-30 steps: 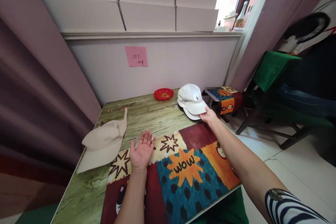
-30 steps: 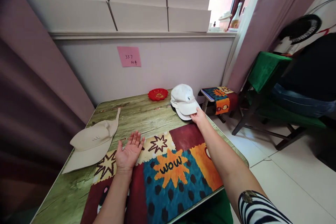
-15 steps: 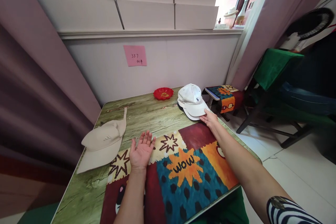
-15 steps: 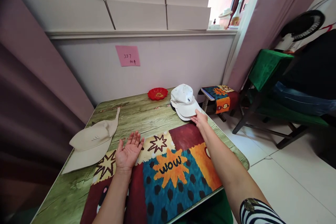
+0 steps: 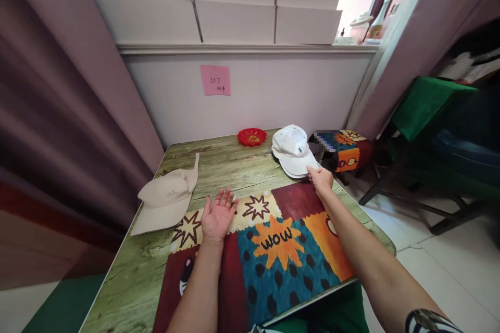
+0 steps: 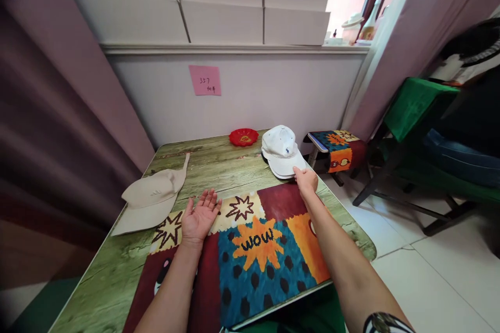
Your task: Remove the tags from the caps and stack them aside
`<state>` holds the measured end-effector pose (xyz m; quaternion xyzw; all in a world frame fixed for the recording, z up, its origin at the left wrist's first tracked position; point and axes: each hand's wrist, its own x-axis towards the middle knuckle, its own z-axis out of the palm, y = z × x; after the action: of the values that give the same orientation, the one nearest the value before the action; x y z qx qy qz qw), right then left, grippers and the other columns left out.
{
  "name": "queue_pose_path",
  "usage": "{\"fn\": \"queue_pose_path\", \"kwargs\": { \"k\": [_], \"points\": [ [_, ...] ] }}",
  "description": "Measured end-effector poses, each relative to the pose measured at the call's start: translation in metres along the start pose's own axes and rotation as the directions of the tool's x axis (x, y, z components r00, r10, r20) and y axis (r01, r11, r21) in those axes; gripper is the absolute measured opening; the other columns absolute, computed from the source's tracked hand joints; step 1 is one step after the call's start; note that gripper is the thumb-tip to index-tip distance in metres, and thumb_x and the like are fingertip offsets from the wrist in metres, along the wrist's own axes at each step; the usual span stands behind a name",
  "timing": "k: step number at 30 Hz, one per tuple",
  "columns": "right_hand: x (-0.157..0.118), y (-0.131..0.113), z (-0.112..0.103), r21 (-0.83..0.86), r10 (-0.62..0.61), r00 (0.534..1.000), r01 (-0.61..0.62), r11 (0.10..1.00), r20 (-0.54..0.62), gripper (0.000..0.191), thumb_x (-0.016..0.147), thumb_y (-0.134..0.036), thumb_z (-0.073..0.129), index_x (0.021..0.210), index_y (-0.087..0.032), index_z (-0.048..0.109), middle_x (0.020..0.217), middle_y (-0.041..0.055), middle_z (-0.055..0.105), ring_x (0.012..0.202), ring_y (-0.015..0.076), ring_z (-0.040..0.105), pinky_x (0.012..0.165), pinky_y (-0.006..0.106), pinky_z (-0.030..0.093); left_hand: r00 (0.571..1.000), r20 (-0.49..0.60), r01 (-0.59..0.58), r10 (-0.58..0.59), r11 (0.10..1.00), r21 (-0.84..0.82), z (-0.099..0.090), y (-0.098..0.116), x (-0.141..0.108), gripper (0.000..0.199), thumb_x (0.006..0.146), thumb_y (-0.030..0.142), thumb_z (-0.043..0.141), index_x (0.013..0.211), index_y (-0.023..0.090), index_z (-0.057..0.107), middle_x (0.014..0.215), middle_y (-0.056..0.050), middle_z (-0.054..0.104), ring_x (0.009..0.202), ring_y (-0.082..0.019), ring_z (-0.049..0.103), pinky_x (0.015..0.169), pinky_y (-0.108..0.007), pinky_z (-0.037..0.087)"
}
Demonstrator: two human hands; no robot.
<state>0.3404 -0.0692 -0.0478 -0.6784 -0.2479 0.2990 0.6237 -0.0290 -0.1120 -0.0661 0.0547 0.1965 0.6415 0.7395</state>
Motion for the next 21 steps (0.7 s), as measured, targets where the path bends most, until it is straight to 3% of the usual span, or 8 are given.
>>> {"fn": "queue_pose_path", "kwargs": {
  "k": [4,7,10,12,15,19,20,21],
  "points": [
    [-0.049,-0.008,0.054,0.118,-0.110,0.989,0.098,0.988,0.101,0.040,0.078,-0.048,0.069,0.055,-0.022,0.049,0.042,-0.0047,0.051,0.044,0.0123,0.049,0.049,0.024,0.042,1.000,-0.023,-0.005,0.005,1.000,0.021,0.006,-0.004,-0.004,0.039,0.100,0.040,0.040,0.109,0.013,0.067,0.113,-0.017,0.072,0.103,-0.026,0.069,0.100,-0.052,0.047],
    [-0.101,-0.011,0.105,0.362,-0.058,0.900,-0.114,0.925,0.431,0.042,0.075,-0.055,0.070,0.061,-0.022,0.050,0.050,-0.0057,0.054,0.043,0.0094,0.047,0.048,0.023,0.042,0.999,-0.050,-0.001,0.005,0.997,0.073,0.011,-0.005,-0.009,0.035,0.099,0.037,0.043,0.102,0.012,0.067,0.109,-0.015,0.073,0.096,-0.024,0.071,0.094,-0.047,0.052],
    [-0.141,-0.003,0.141,0.417,-0.034,0.808,-0.268,0.868,0.589,0.043,0.070,-0.056,0.074,0.064,-0.020,0.052,0.055,-0.0054,0.056,0.046,0.0087,0.050,0.049,0.022,0.044,0.988,-0.127,-0.038,0.085,0.940,0.339,0.011,0.001,-0.017,0.022,0.093,0.031,0.055,0.094,0.012,0.067,0.102,-0.015,0.074,0.083,-0.022,0.072,0.084,-0.043,0.056],
    [-0.155,0.009,0.152,0.408,-0.039,0.780,-0.284,0.868,0.625,0.044,0.069,-0.057,0.075,0.063,-0.020,0.053,0.055,-0.0049,0.057,0.047,0.0086,0.050,0.050,0.022,0.044,0.948,-0.174,-0.123,0.266,0.812,0.570,0.010,0.015,-0.020,0.015,0.084,0.028,0.067,0.089,0.013,0.066,0.094,-0.014,0.074,0.073,-0.020,0.071,0.075,-0.039,0.056],
    [-0.158,0.025,0.157,0.383,-0.062,0.754,-0.259,0.887,0.654,0.044,0.069,-0.057,0.075,0.062,-0.019,0.054,0.057,-0.0037,0.058,0.051,0.0095,0.053,0.054,0.023,0.046,0.812,-0.183,-0.258,0.554,0.624,0.738,0.010,0.057,-0.021,0.021,0.072,0.025,0.076,0.088,0.016,0.064,0.086,-0.006,0.071,0.068,-0.015,0.067,0.074,-0.031,0.053],
    [-0.154,0.033,0.153,0.371,-0.053,0.743,-0.270,0.888,0.667,0.042,0.069,-0.057,0.076,0.064,-0.020,0.056,0.059,-0.0029,0.060,0.054,0.0106,0.055,0.058,0.024,0.048,0.613,-0.122,-0.302,0.781,0.374,0.877,0.018,0.136,-0.013,0.038,0.064,0.021,0.079,0.098,0.019,0.064,0.114,-0.007,0.066,0.107,-0.023,0.062,0.102,-0.038,0.043],
    [-0.154,0.033,0.153,0.377,-0.039,0.746,-0.289,0.880,0.664,0.042,0.068,-0.057,0.076,0.064,-0.020,0.056,0.059,-0.0030,0.060,0.053,0.0106,0.055,0.058,0.024,0.047,0.579,-0.002,-0.188,0.815,0.135,0.973,0.021,0.154,-0.009,0.044,0.063,0.023,0.079,0.104,0.020,0.064,0.124,-0.010,0.062,0.117,-0.027,0.058,0.107,-0.042,0.039],
    [-0.153,0.032,0.153,0.385,-0.025,0.750,-0.311,0.869,0.661,0.042,0.067,-0.057,0.076,0.065,-0.020,0.056,0.060,-0.0032,0.060,0.053,0.0106,0.055,0.058,0.024,0.047,0.593,0.100,-0.072,0.799,-0.071,0.995,0.024,0.169,-0.005,0.054,0.061,0.025,0.081,0.112,0.021,0.063,0.133,-0.013,0.057,0.126,-0.032,0.052,0.111,-0.046,0.034]
  ]
}}
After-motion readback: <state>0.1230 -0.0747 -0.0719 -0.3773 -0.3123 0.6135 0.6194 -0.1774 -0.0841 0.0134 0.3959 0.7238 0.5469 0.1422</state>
